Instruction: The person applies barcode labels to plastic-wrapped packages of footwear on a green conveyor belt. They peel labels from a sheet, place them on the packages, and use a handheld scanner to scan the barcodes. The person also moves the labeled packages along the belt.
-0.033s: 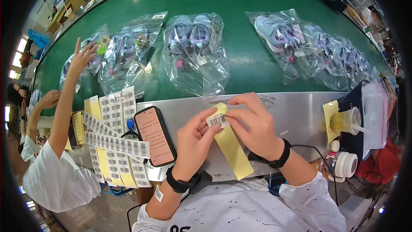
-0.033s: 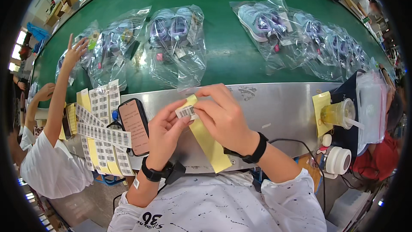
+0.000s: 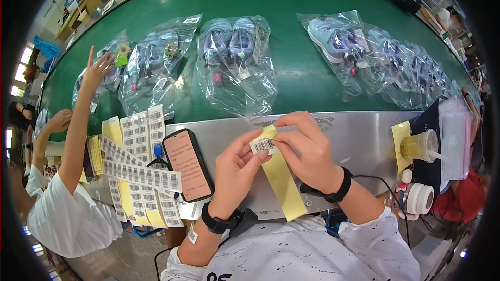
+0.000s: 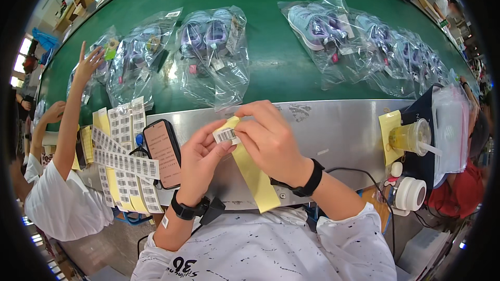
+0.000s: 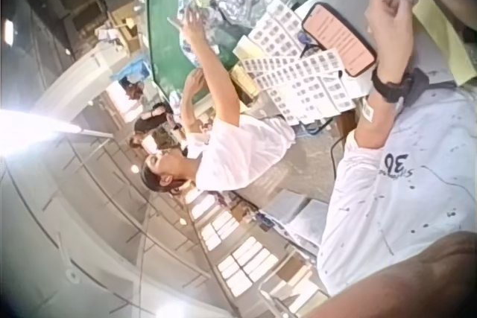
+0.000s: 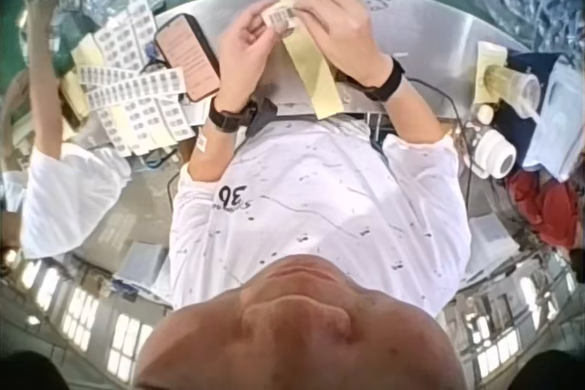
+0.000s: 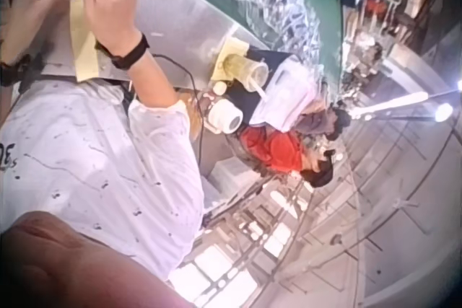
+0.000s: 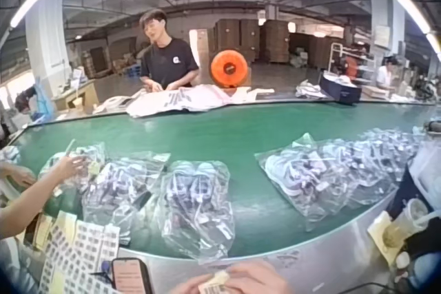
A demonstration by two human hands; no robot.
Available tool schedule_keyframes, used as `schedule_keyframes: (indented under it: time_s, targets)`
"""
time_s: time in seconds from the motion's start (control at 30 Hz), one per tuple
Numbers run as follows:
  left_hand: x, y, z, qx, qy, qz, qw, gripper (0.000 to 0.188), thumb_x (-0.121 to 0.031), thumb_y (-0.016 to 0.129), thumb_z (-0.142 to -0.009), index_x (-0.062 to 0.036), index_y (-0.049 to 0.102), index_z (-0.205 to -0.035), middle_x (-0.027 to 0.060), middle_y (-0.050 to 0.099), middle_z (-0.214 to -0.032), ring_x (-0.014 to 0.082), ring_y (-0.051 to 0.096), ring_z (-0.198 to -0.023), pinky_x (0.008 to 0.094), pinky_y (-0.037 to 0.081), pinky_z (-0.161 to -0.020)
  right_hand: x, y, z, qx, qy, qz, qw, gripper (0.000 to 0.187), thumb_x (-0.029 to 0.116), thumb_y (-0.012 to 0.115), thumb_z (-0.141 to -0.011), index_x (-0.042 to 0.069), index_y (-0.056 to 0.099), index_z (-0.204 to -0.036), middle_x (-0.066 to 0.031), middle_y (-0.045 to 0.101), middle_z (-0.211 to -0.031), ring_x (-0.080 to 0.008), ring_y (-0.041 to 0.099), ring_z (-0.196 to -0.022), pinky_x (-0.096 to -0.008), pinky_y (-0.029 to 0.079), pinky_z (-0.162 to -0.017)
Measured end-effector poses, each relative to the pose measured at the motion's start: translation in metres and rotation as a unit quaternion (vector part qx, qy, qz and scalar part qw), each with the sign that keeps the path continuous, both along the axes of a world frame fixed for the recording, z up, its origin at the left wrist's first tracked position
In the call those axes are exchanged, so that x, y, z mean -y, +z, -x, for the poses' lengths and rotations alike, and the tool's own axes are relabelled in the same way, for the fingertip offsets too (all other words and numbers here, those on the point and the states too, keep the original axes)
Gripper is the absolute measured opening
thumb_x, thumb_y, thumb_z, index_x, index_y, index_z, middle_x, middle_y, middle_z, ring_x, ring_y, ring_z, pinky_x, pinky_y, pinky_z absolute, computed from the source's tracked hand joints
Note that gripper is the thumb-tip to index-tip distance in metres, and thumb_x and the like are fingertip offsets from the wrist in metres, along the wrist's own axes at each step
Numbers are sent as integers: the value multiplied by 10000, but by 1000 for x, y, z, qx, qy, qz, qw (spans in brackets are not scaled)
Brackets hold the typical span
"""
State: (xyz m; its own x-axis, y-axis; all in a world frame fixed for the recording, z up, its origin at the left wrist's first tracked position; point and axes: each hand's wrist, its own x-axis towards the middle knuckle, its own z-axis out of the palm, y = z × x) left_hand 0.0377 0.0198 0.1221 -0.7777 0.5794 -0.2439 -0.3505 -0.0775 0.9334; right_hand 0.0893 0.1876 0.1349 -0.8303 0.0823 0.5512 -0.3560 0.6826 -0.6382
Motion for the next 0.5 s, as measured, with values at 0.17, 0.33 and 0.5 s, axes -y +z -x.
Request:
schedule_keyframes:
  time_s: [0.17,0.33,0.5]
  targets:
    - [2,4,7,132,-13,-71,989,465,61,551,-897,51,415,-1342,127,569,-1245,175,579,-1126,302,514,-944,1,-1,-6,-46,34,-4,998,121,-64,672,-733,-23,585,-806,-136,602,-961,-312,590,-867,-378,483,-739]
    - [4,-4,5,126,21,-41,991,470,52,545,-905,70,395,-1350,146,564,-1256,193,581,-1134,301,506,-948,-21,17,35,-37,-12,78,996,132,-51,661,-765,-3,591,-867,-141,611,-973,-292,609,-869,-342,493,-774]
    - [-5,-27,-10,26,30,22,999,482,55,536,-907,67,377,-1362,162,567,-1241,186,611,-1078,280,508,-916,-90,11,174,-63,-116,284,950,620,53,738,-742,18,452,-1291,-176,560,-1133,-261,574,-957,-342,496,-807]
